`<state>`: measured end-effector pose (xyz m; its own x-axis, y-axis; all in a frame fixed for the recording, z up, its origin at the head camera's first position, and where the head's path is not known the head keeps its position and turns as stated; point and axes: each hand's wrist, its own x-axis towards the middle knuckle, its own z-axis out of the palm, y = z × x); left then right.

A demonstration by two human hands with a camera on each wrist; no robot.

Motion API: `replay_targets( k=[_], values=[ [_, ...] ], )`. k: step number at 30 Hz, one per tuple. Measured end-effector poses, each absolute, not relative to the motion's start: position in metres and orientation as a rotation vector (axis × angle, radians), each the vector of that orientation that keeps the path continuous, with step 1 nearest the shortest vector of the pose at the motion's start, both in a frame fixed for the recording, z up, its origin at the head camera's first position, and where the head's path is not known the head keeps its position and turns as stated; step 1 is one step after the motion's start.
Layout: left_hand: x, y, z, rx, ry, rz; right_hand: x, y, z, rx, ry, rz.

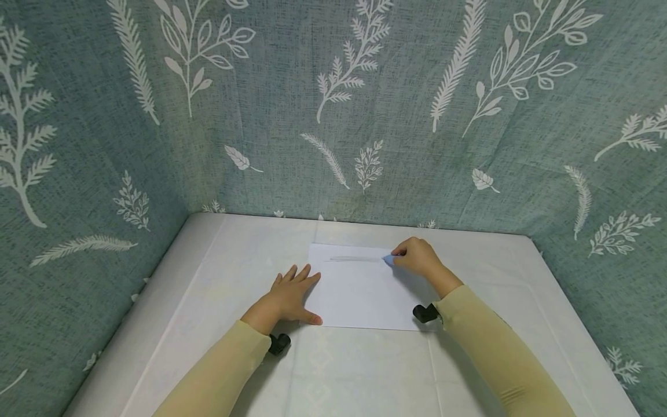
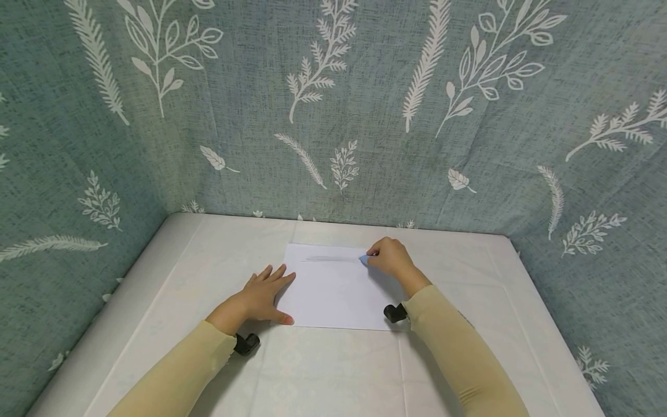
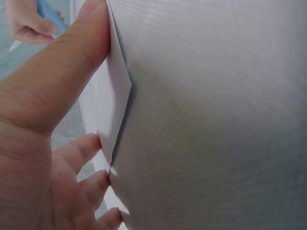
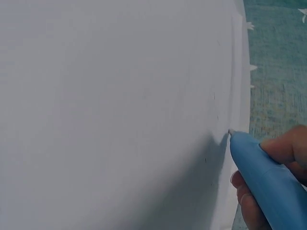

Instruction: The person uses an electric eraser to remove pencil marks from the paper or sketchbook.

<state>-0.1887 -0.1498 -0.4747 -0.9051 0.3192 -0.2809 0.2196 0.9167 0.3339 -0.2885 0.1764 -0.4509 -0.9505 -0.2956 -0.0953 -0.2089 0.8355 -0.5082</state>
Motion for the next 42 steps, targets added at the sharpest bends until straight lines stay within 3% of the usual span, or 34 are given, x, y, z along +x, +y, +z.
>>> replay_targets(
  k=[12, 42],
  values=[
    [-0.1885, -0.1498, -0.4737, 0.397, 2.741, 0.445, -0.286, 0.1709, -0.4508, -0.491, 2.781, -0.773],
    [-0.1882, -0.1481, -0.4728, 0.391, 2.741, 0.413, -0.2876, 0.1687, -0.4512, -0.401, 2.856, -0.751]
  ],
)
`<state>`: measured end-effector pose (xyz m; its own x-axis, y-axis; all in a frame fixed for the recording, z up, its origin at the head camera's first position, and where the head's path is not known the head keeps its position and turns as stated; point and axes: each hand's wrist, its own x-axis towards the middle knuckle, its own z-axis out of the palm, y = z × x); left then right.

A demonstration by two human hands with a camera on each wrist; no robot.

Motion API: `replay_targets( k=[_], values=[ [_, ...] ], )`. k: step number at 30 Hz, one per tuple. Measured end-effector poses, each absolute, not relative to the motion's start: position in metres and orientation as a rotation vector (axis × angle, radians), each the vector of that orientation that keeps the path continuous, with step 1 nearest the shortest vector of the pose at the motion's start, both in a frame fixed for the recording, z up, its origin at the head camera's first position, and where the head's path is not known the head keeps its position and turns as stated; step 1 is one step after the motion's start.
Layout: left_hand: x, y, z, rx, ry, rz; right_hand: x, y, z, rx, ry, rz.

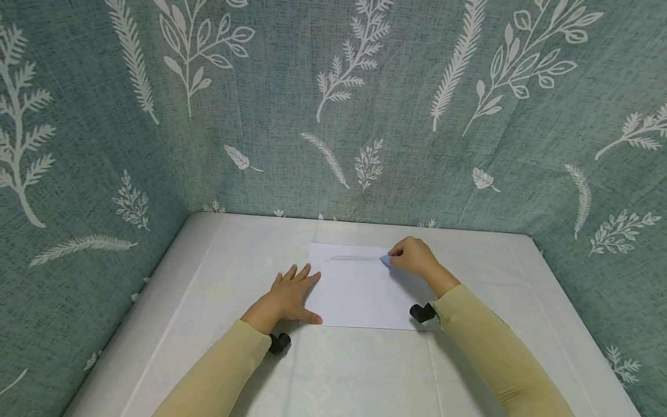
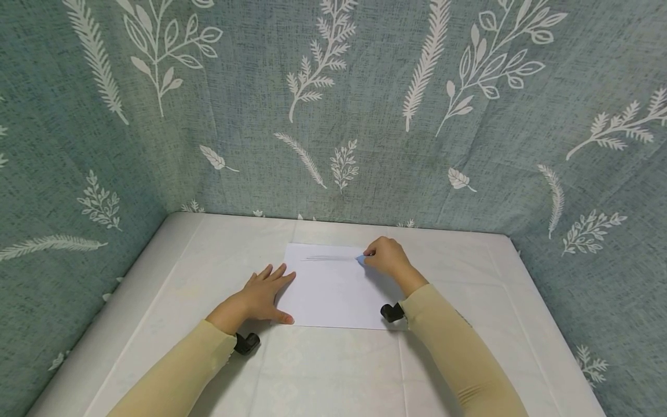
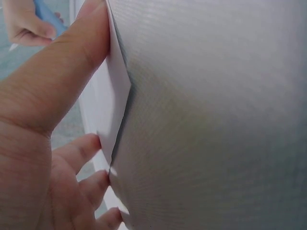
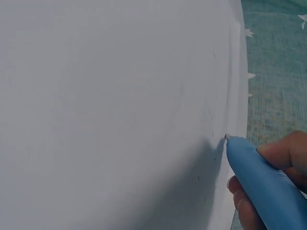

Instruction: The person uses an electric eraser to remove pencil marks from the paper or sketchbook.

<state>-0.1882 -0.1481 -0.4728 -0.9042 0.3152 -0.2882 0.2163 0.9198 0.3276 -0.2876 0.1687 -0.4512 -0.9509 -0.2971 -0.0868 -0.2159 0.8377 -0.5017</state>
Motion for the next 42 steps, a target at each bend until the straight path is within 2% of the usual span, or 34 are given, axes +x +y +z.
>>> replay_targets(
  k=[29, 42],
  values=[
    [-0.1871, -0.1485, -0.471, 0.4, 2.736, 0.434, -0.286, 0.1661, -0.4474, -0.357, 2.893, -0.735],
    [-0.1854, -0.1494, -0.4684, 0.397, 2.736, 0.443, -0.2844, 0.161, -0.4478, -0.418, 2.817, -0.739]
  ],
)
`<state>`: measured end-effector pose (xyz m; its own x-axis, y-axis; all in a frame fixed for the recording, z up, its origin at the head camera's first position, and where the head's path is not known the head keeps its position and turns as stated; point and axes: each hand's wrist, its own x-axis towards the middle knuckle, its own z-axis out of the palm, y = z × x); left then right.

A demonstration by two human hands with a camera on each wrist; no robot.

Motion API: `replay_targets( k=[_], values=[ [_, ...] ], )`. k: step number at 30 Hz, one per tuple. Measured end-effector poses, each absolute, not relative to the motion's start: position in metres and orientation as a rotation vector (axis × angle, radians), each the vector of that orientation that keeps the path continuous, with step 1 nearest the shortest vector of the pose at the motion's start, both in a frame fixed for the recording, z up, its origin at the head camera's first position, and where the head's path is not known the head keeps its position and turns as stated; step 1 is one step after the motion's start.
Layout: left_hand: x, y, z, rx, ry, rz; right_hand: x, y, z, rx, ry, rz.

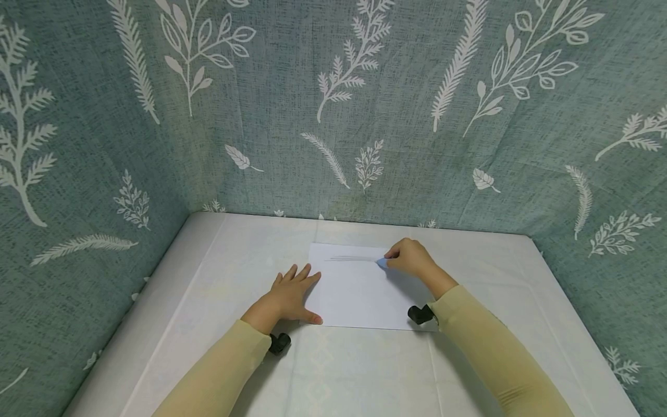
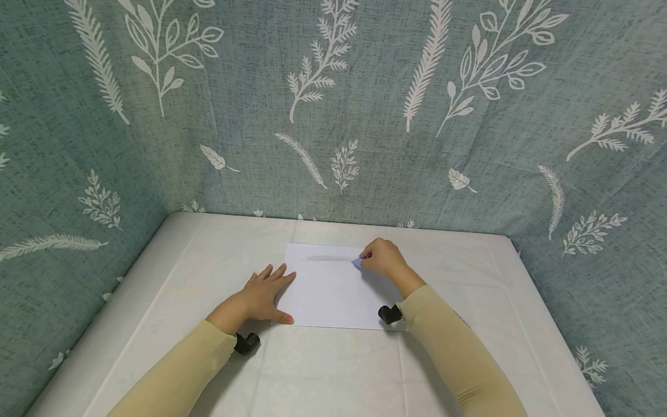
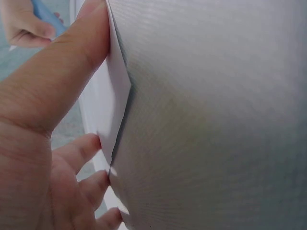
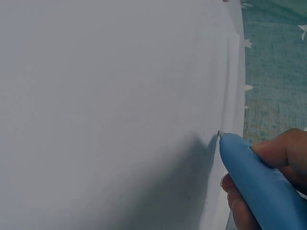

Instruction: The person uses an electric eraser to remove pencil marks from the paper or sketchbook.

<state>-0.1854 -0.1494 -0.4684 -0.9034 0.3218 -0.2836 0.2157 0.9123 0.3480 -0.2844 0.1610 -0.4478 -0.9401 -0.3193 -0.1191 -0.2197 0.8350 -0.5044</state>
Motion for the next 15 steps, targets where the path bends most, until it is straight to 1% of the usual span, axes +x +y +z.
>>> replay_targets(
  k=[15],
  values=[
    [-0.187, -0.1495, -0.473, 0.403, 2.74, 0.435, -0.2861, 0.1615, -0.4473, -0.357, 2.875, -0.738]
  ],
)
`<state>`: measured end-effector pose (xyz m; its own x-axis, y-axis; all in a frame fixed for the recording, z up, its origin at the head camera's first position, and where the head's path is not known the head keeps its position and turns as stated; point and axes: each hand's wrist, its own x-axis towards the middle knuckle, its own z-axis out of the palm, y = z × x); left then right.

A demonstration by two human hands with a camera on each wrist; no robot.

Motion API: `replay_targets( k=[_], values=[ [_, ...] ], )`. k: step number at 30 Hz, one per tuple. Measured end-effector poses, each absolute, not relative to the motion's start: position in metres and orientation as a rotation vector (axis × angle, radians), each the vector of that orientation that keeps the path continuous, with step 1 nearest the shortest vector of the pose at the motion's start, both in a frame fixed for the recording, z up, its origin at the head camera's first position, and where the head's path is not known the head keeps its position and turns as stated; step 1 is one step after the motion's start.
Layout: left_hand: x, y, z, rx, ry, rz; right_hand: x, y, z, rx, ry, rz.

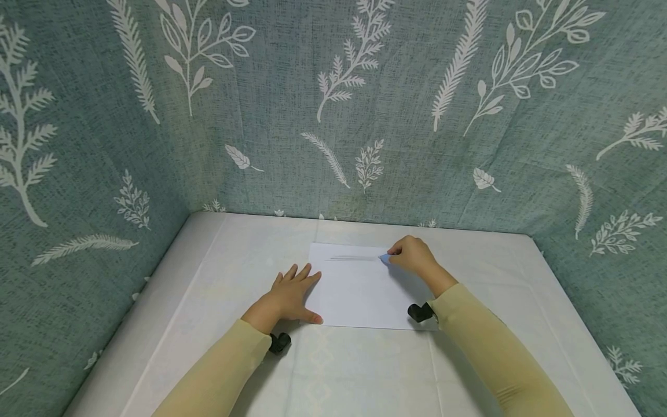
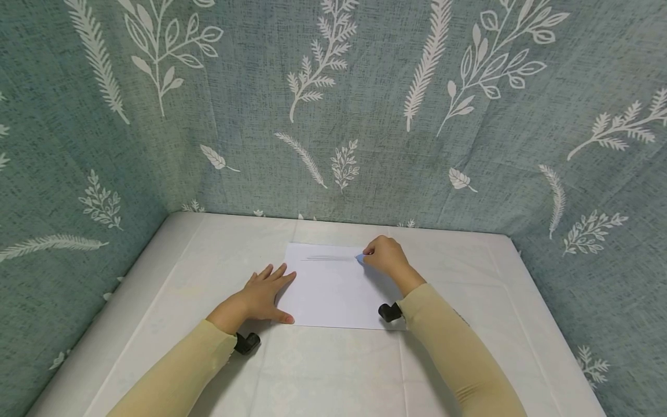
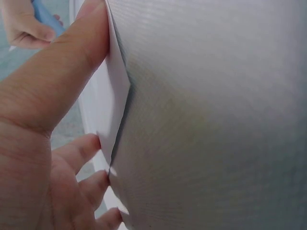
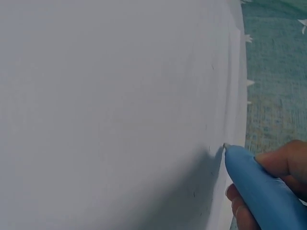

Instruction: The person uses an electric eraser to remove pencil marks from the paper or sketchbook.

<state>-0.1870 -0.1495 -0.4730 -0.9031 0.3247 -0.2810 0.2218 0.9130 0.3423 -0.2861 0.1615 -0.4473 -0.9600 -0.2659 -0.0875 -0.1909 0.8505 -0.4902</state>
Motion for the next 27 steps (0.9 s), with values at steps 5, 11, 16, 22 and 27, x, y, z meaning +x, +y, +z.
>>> replay_targets(
  k=[5, 11, 16, 22, 27],
  values=[
    [-0.187, -0.149, -0.473, 0.398, 2.738, 0.428, -0.285, 0.16, -0.448, -0.379, 2.828, -0.752],
    [-0.187, -0.149, -0.473, 0.396, 2.74, 0.418, -0.285, 0.161, -0.448, -0.422, 2.798, -0.756],
    [-0.188, -0.149, -0.473, 0.398, 2.738, 0.421, -0.287, 0.168, -0.451, -0.43, 2.812, -0.76],
    [-0.188, -0.149, -0.474, 0.398, 2.742, 0.427, -0.289, 0.172, -0.454, -0.471, 2.84, -0.758],
    [-0.188, -0.149, -0.474, 0.404, 2.745, 0.429, -0.29, 0.175, -0.455, -0.545, 2.846, -0.665]
  ],
)
